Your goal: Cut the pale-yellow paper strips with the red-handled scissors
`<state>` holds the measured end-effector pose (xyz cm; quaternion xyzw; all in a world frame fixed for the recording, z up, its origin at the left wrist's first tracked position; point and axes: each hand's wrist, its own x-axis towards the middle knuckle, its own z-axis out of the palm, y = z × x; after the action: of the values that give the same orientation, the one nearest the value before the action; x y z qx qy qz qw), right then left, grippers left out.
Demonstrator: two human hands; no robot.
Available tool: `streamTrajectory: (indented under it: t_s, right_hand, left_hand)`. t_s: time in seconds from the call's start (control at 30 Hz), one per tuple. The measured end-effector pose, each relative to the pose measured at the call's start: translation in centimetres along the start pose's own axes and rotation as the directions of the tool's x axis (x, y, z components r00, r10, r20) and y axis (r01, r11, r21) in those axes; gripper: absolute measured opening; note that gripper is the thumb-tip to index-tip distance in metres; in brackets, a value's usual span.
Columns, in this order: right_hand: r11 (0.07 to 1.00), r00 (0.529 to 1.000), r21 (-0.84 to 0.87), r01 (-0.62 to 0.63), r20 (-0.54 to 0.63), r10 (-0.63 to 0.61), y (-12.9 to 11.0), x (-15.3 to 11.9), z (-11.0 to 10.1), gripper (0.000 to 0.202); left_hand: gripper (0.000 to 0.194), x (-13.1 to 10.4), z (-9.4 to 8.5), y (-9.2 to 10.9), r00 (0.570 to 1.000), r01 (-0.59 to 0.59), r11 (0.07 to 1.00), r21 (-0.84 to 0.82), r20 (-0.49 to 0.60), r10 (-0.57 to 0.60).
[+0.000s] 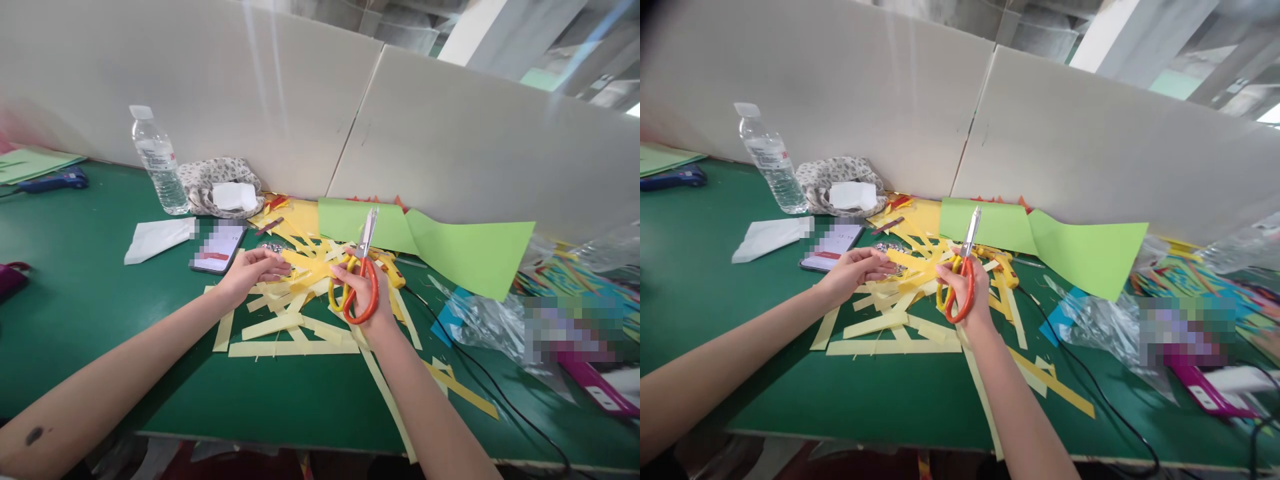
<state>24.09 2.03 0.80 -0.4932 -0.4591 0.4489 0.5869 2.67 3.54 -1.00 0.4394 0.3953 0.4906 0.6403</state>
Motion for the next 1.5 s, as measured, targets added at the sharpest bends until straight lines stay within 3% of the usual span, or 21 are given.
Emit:
streamTrajectory:
  t_s: [0.2,0.57,0.8,1.03,1.13,1.37,1.5]
  right_hand:
    - [0.990,0.995,-0.128,0.052,0.091,-0.040,-1.0,-0.3,-0.2,0.044]
    - [0.988,0.998,-0.144,0.054,0.030,-0.050,-1.2,-0.3,0.2,0.047]
    - [0.986,0.995,-0.146,0.077,0.070,-0.067,-1.4,-0.2,0.0,0.046]
    - [0.961,0.958,-0.227,0.157,0.273,-0.092,-2.3,-1.0,0.1,0.039]
    - [0.966,0.951,-0.218,0.136,0.301,-0.066,-2.3,-1.1,0.2,0.043]
    - [0.965,0.966,-0.232,0.124,0.252,-0.064,-2.2,-0.9,0.1,0.041]
    - [0.976,0.987,-0.193,0.101,0.139,-0.075,-1.8,-0.8,0.2,0.043]
  left_hand:
    - [0.022,0.1,0.0,-0.2,0.999,0.039,0.998,0.053,0.021,-0.040]
    - [0.018,0.1,0.0,-0.1,1.000,0.001,0.994,0.111,-0.026,0.002]
    - [0.018,0.3,0.0,-0.1,0.997,0.059,0.995,0.078,-0.054,-0.055]
    - [0.035,-0.8,0.8,1.0,0.992,0.009,0.964,0.267,0.117,-0.041]
    - [0.022,-0.9,0.9,0.7,0.963,0.006,0.928,0.374,0.249,-0.107]
    - [0.013,-1.0,1.0,0.3,0.933,-0.047,0.875,0.482,0.333,-0.133]
    - [0.012,-1.6,1.9,0.2,0.912,0.117,0.923,0.368,0.328,-0.246]
